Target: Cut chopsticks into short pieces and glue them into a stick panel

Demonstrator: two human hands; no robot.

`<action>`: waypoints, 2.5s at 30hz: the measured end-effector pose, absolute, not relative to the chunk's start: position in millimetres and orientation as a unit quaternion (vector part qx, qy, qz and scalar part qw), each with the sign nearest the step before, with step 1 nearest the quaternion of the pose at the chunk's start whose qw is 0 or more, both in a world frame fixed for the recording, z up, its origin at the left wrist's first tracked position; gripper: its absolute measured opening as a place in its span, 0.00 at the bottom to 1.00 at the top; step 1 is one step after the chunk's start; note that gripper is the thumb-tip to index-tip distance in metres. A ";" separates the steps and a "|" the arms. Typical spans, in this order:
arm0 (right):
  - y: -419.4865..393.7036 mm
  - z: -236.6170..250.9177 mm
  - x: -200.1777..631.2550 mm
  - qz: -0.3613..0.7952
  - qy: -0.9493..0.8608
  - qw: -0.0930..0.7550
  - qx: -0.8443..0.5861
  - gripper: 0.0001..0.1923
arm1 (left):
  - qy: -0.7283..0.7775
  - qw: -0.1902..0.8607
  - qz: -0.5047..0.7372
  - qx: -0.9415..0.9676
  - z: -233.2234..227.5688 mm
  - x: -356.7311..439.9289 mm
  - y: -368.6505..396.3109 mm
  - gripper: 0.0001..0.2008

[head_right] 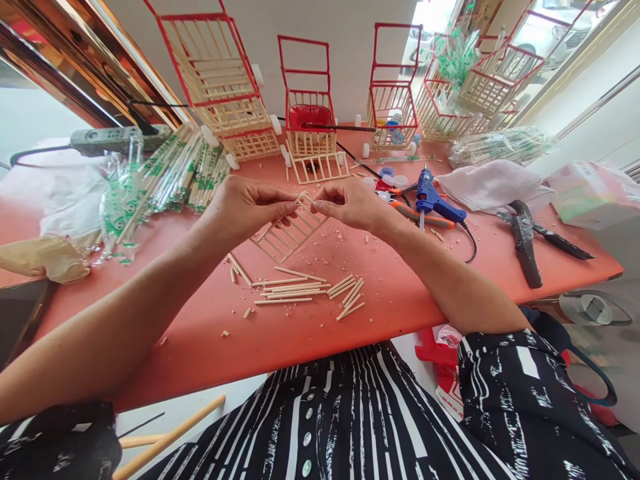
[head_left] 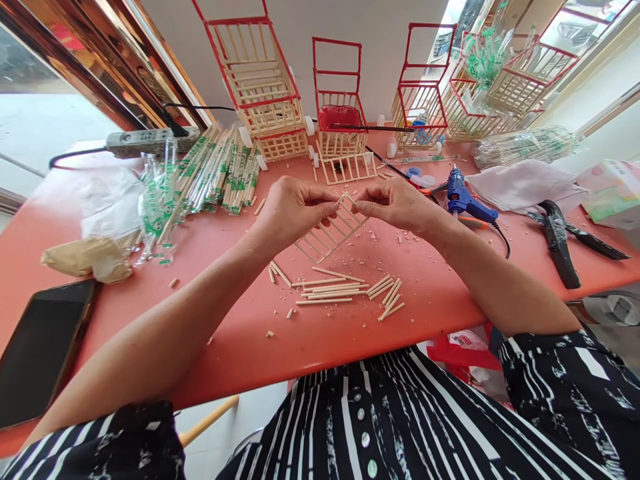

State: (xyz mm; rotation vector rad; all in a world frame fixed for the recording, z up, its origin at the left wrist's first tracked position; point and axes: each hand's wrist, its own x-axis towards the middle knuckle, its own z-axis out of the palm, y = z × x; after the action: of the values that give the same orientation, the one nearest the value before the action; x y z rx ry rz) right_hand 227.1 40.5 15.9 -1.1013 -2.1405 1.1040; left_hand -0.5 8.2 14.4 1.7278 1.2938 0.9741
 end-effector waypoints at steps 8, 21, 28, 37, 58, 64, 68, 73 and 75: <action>36.1 19.1 225.2 0.408 -0.780 0.242 -0.408 0.10 | 0.507 0.350 0.376 0.692 14.5 -2.8 6.7 0.11; 34.7 20.3 224.7 0.417 -0.776 0.235 -0.410 0.11 | 0.502 0.354 0.371 0.696 16.1 -2.2 4.8 0.08; 39.3 17.1 226.4 0.406 -0.780 0.240 -0.410 0.18 | 0.520 0.379 0.370 0.670 20.2 -0.9 6.2 0.06; 34.6 17.3 222.3 0.415 -0.772 0.258 -0.407 0.21 | 0.514 0.364 0.359 0.688 15.0 0.1 4.3 0.09; 34.7 15.6 219.5 0.396 -0.781 0.269 -0.402 0.13 | 0.515 0.376 0.365 0.678 20.0 2.3 1.1 0.08; 36.0 11.7 220.7 0.386 -0.789 0.286 -0.383 0.14 | 0.516 0.386 0.365 0.672 21.9 2.3 0.6 0.08; 37.9 9.5 221.8 0.387 -0.795 0.294 -0.362 0.17 | 0.516 0.390 0.365 0.670 22.0 1.6 0.7 0.08; 36.5 12.3 220.8 0.399 -0.789 0.289 -0.368 0.17 | 0.514 0.389 0.365 0.673 22.2 1.4 0.7 0.08; 35.8 13.7 220.1 0.402 -0.787 0.284 -0.373 0.16 | 0.516 0.385 0.367 0.672 22.2 1.7 0.4 0.08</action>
State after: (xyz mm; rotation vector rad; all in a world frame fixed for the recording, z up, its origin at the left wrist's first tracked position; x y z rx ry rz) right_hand 220.1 35.8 13.7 -0.9983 -2.1046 1.0757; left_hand 1.7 0.4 22.2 1.7115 1.3137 0.9357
